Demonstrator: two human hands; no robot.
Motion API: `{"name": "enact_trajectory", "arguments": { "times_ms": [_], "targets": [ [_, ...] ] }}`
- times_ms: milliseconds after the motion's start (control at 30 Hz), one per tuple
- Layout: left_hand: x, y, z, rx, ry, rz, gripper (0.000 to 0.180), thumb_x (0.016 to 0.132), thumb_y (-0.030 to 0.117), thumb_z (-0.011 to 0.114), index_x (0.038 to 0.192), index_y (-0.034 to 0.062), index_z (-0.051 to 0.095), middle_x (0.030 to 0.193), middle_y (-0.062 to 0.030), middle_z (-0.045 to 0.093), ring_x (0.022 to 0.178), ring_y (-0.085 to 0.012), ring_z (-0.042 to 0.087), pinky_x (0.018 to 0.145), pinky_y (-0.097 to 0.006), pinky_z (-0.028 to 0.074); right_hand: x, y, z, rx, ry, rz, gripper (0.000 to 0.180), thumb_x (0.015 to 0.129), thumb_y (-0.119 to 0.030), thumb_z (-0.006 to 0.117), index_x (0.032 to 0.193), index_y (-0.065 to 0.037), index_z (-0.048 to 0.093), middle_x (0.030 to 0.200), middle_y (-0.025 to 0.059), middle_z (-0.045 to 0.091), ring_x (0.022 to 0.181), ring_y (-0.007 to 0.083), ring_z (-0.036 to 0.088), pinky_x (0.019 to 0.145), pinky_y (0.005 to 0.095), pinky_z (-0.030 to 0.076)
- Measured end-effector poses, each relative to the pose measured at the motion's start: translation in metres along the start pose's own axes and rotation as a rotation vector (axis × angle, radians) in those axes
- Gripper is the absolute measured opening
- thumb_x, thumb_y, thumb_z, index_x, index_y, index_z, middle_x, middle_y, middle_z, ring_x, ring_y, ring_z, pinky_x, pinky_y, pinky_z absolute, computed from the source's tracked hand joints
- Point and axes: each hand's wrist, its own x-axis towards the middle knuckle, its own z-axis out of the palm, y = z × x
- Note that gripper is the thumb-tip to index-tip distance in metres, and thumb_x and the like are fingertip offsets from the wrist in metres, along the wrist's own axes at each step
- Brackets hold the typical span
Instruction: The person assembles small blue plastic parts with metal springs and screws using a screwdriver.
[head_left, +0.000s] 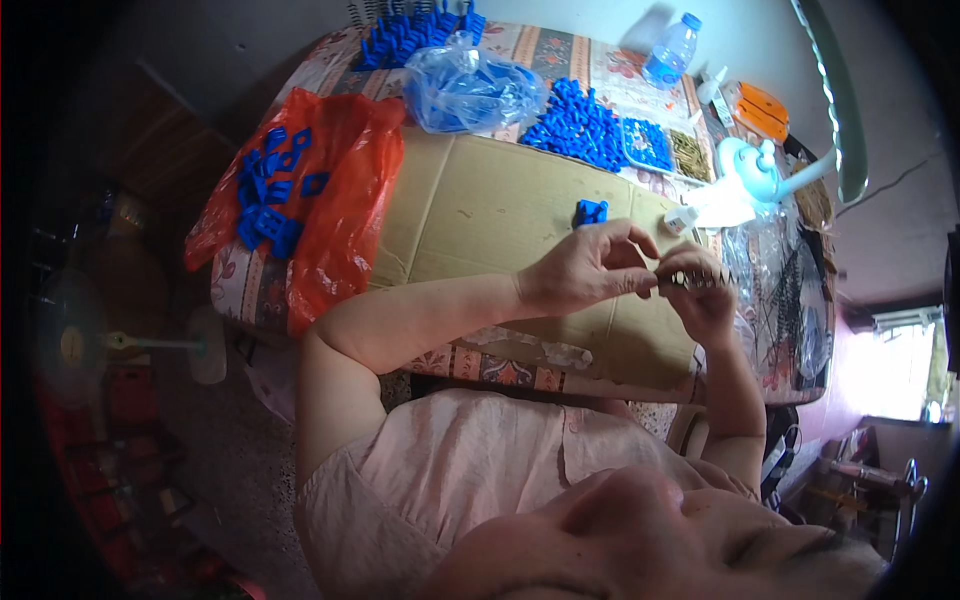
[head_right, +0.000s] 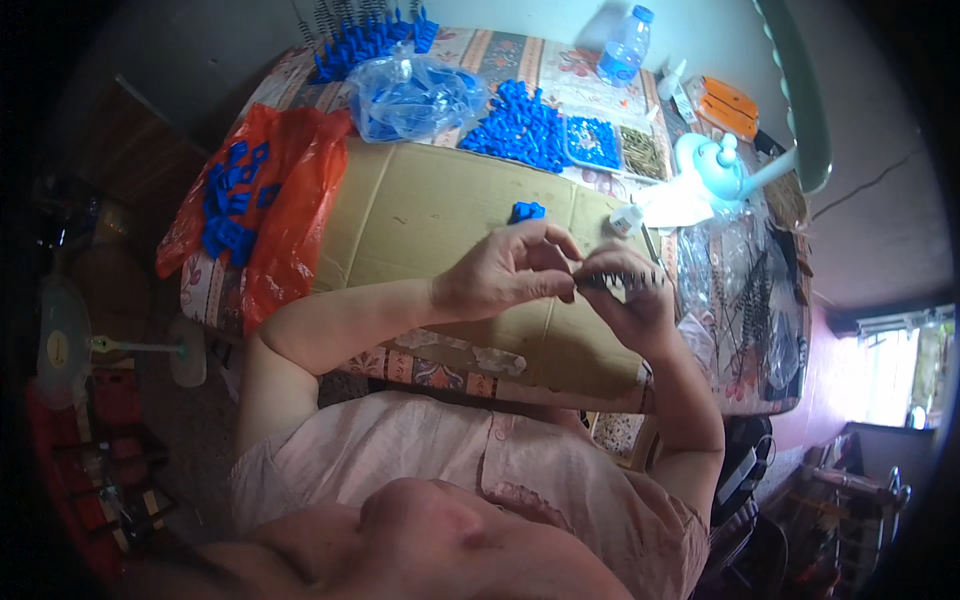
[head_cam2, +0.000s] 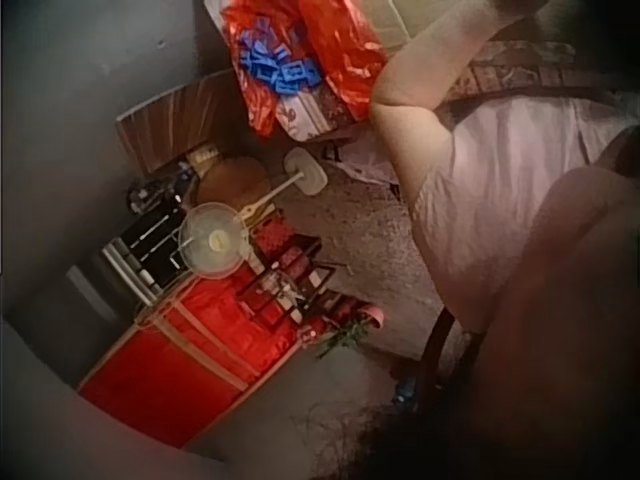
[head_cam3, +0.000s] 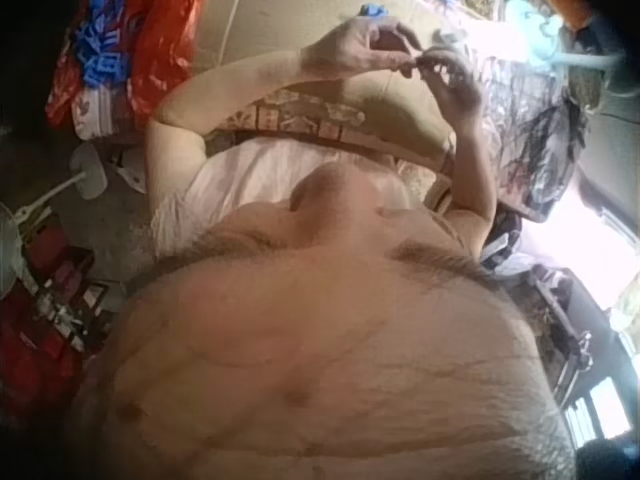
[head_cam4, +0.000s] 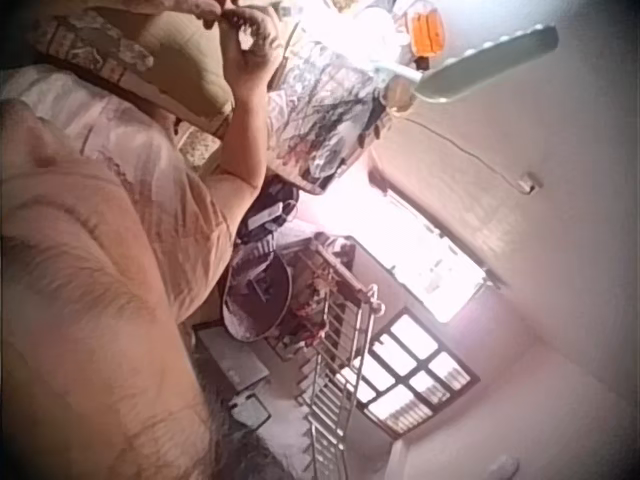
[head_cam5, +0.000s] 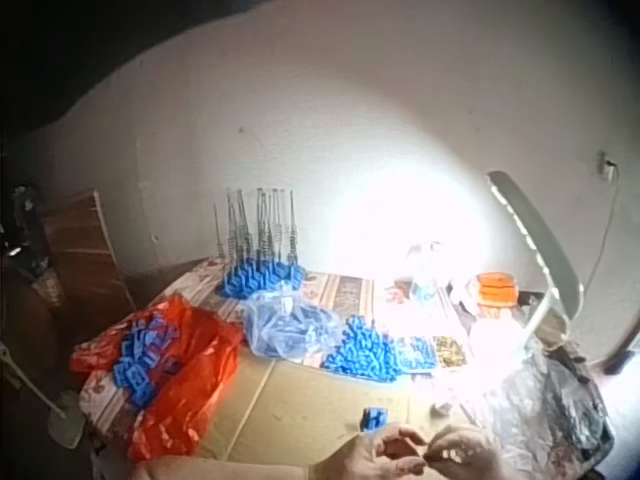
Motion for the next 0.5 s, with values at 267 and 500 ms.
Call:
{"name": "enact_trajectory", "arguments": {
  "times_ms": [267,500],
  "targets": [
    [0.017,0.004,-0.067,0.371,0.427,0.212,0.018,0.094,0.008,0.050,0.109,0.0013,0.057,0.099,-0.0047,0.062,0.092,-0.0097,0.057,0.084,-0.026,0.047,0.034,0.001,0.000,0.094,0.044,0.220,0.005,0.085,0.000,0.064,0.090,0.001,0.062,0.088,0.0082,0.065,0.081,0.0170,0.065,0.068,0.0312,0.051],
    [0.018,-0.005,-0.088,0.782,0.369,0.050,0.025,0.083,0.000,0.047,0.102,0.0017,0.063,0.098,-0.0047,0.061,0.094,-0.0141,0.056,0.088,-0.028,0.047,0.064,0.021,0.010,-0.280,-0.007,0.007,0.011,0.088,-0.011,0.063,0.094,-0.002,0.062,0.084,0.0100,0.064,0.070,0.0229,0.061,0.063,0.0339,0.048]
  ]
}}
